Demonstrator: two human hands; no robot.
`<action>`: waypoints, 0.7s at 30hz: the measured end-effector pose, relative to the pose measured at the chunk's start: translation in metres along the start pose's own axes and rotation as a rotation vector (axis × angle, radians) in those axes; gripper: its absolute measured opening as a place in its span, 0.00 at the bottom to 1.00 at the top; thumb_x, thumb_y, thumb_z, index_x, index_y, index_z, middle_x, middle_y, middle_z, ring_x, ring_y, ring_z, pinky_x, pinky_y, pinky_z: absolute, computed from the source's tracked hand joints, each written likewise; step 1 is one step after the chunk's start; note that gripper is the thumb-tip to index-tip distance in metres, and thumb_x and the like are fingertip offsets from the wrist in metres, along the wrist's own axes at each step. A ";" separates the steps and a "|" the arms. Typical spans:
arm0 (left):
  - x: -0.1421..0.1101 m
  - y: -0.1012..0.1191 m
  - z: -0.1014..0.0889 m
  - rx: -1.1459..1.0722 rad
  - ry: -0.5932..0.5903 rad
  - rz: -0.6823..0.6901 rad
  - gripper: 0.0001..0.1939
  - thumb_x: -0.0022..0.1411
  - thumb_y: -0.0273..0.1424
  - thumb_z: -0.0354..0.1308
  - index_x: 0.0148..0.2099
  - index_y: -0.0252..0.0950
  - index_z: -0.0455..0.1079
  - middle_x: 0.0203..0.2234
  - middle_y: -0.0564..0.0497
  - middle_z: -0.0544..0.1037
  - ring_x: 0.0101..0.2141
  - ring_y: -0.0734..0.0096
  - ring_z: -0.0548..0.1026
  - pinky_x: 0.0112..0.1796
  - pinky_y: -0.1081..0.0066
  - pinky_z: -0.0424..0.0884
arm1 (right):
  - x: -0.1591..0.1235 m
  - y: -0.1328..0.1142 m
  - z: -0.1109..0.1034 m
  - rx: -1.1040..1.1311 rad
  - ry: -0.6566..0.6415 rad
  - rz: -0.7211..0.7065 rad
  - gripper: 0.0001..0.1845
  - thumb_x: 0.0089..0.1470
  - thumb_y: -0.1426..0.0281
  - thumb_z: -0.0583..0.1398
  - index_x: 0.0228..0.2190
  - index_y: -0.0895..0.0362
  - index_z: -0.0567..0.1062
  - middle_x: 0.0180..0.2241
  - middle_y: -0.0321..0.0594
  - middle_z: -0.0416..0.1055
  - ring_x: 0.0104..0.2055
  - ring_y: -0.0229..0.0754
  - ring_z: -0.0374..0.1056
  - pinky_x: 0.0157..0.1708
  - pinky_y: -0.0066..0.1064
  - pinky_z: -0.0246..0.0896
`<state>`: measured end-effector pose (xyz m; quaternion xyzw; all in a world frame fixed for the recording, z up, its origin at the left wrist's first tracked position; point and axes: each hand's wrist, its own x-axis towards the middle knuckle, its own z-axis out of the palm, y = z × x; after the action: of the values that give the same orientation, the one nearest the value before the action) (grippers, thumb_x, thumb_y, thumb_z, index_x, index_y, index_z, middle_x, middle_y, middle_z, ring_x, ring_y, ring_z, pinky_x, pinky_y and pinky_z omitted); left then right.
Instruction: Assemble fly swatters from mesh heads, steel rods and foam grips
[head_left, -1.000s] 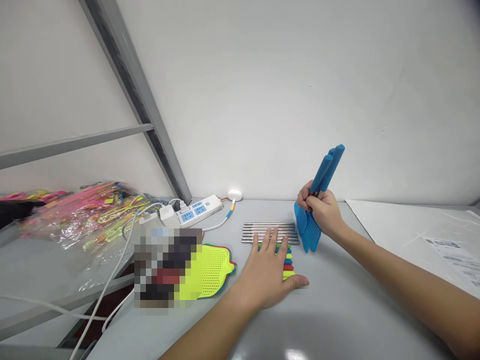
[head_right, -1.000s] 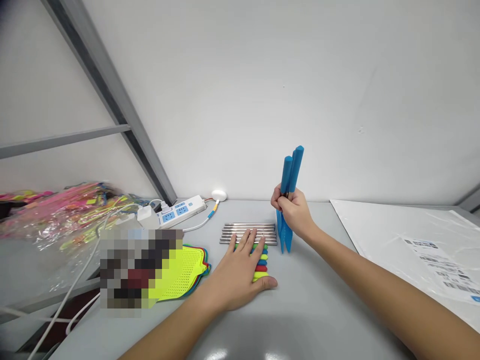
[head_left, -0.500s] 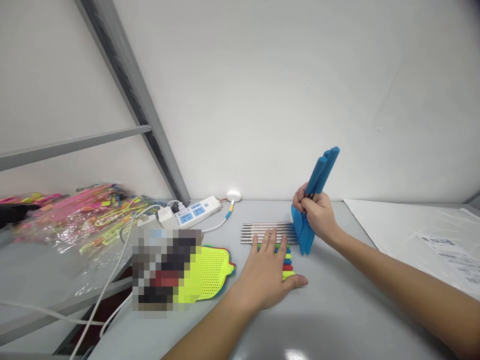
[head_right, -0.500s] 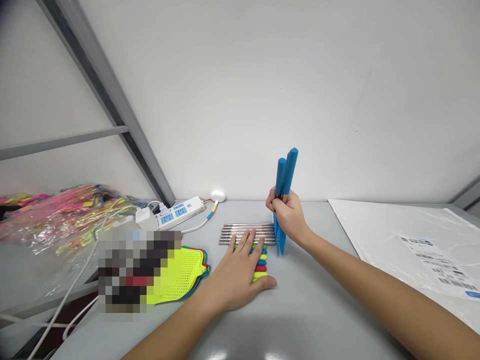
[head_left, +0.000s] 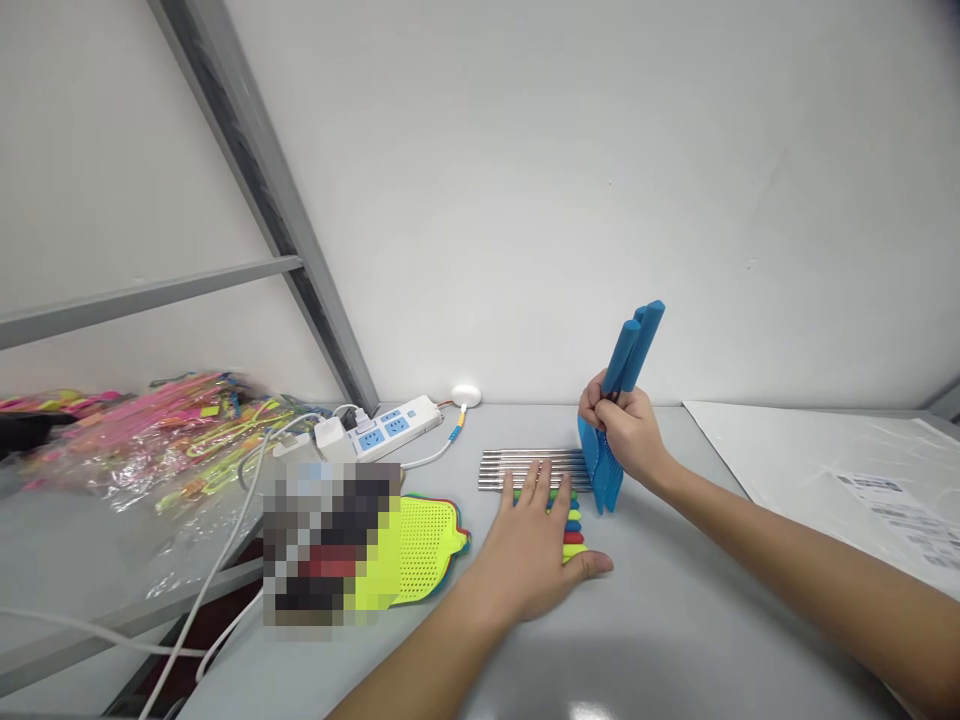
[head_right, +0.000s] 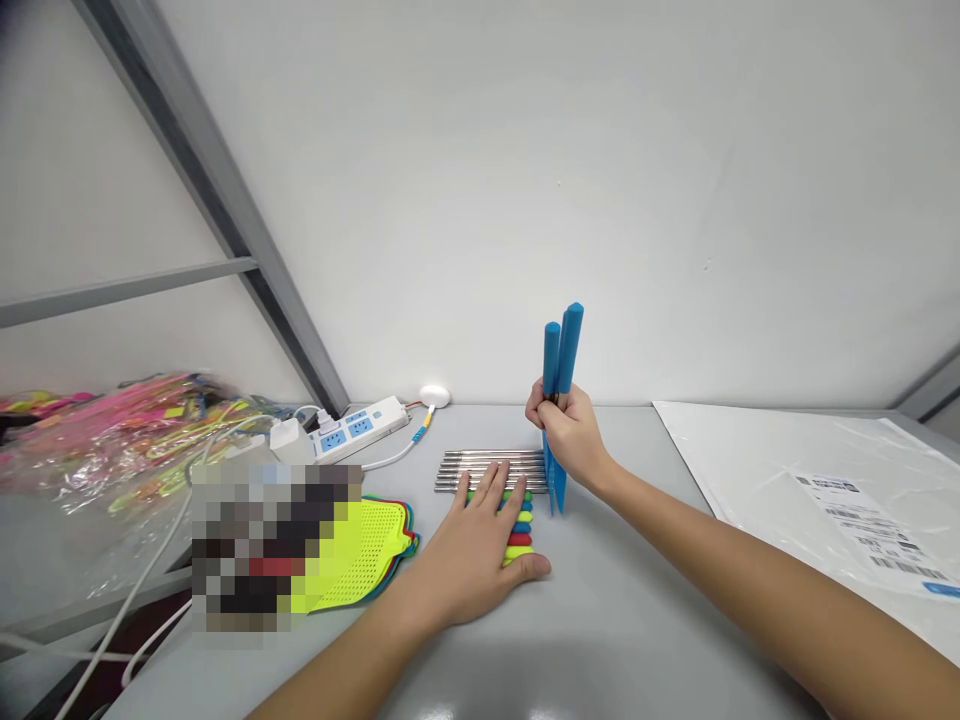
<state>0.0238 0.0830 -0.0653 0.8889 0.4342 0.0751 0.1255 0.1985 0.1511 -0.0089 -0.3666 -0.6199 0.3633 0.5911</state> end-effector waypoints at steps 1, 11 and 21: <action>0.000 0.000 0.001 0.002 -0.001 -0.001 0.46 0.63 0.60 0.39 0.72 0.36 0.44 0.70 0.42 0.41 0.69 0.50 0.31 0.64 0.43 0.36 | 0.000 0.000 0.000 0.000 -0.001 -0.001 0.05 0.45 0.75 0.51 0.25 0.52 0.61 0.19 0.31 0.54 0.22 0.37 0.49 0.24 0.32 0.43; 0.000 0.002 -0.008 0.012 0.063 0.043 0.45 0.64 0.59 0.40 0.73 0.37 0.42 0.70 0.40 0.41 0.69 0.51 0.34 0.64 0.43 0.34 | -0.006 -0.015 -0.025 -0.005 0.052 -0.019 0.08 0.45 0.78 0.51 0.27 0.52 0.60 0.19 0.31 0.54 0.23 0.38 0.50 0.25 0.33 0.43; -0.006 -0.002 -0.029 -0.143 0.463 0.025 0.26 0.72 0.43 0.42 0.66 0.37 0.54 0.66 0.44 0.59 0.65 0.61 0.56 0.64 0.55 0.49 | -0.032 -0.043 -0.102 -0.539 0.087 0.009 0.08 0.50 0.78 0.48 0.27 0.52 0.60 0.21 0.33 0.58 0.24 0.40 0.53 0.25 0.33 0.48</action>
<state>0.0117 0.0841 -0.0378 0.8420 0.4340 0.3090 0.0845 0.3001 0.1040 0.0179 -0.5288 -0.6665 0.1719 0.4967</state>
